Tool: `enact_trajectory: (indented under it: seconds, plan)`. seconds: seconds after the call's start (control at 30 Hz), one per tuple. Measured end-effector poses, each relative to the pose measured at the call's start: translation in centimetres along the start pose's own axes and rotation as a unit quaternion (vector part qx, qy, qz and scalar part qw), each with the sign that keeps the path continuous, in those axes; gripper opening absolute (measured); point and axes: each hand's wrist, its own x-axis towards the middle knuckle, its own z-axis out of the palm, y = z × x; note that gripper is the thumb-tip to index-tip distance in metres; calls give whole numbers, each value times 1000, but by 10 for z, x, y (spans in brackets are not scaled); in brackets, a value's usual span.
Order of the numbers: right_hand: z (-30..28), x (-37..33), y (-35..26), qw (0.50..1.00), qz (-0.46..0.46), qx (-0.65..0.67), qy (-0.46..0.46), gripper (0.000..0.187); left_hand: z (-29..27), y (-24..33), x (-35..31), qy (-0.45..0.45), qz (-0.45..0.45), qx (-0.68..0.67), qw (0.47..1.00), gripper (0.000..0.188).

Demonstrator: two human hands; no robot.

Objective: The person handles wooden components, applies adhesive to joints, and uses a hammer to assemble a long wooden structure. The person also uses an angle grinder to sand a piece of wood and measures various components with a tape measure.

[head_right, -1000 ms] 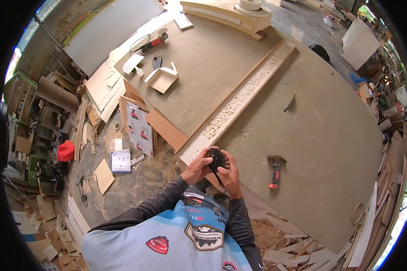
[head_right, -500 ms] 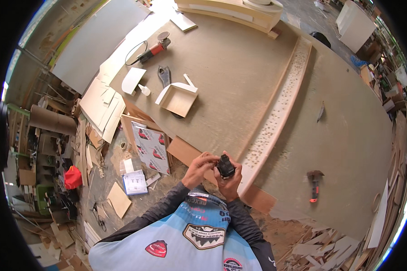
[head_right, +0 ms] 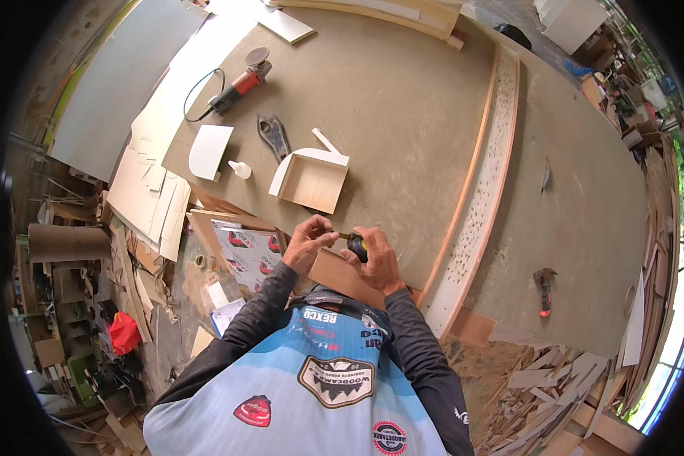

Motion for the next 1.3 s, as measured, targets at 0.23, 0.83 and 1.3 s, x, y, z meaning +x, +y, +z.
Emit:
enact_trajectory:
  seconds: [0.23,0.83,1.3]
  plan:
    - [-17,16,49,967,21,-253,-23,48,-76,23,37,195,249,485,815,20]
    - [30,42,17,957,73,-279,-45,30,-112,-21,60,256,290,399,831,30]
    - [23,51,28,962,59,-263,-52,27,-119,-30,62,253,287,410,828,40]
